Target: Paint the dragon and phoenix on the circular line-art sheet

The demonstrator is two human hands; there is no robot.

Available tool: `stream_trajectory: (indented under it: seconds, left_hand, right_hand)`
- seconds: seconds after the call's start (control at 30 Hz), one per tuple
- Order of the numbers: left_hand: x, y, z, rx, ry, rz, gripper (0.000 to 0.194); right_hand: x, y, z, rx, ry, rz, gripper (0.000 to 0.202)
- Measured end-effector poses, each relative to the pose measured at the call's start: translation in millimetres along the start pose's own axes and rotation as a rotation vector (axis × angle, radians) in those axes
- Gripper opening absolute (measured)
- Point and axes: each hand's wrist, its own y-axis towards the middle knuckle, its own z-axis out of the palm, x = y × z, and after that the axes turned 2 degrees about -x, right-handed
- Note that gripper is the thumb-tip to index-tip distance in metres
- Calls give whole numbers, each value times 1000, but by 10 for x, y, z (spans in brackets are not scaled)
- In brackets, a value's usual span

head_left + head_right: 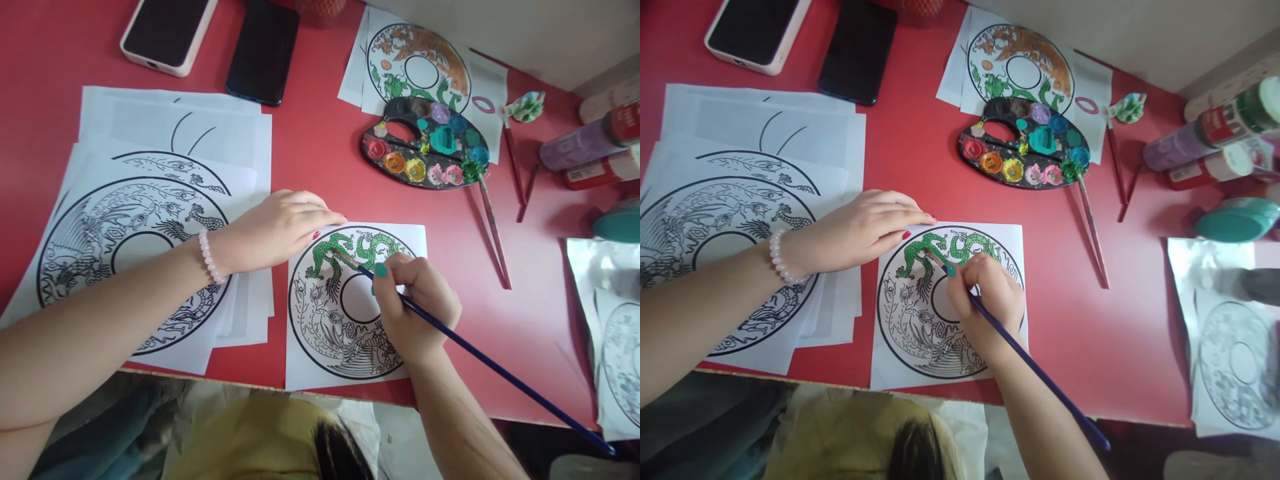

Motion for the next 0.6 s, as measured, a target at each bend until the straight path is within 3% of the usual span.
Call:
stream_trajectory:
  seconds: [0.6]
  left_hand:
    - [-6,-1,-5,1,-22,-10,36]
  right_hand:
    - [3,-13,-19,31,-52,-54,30]
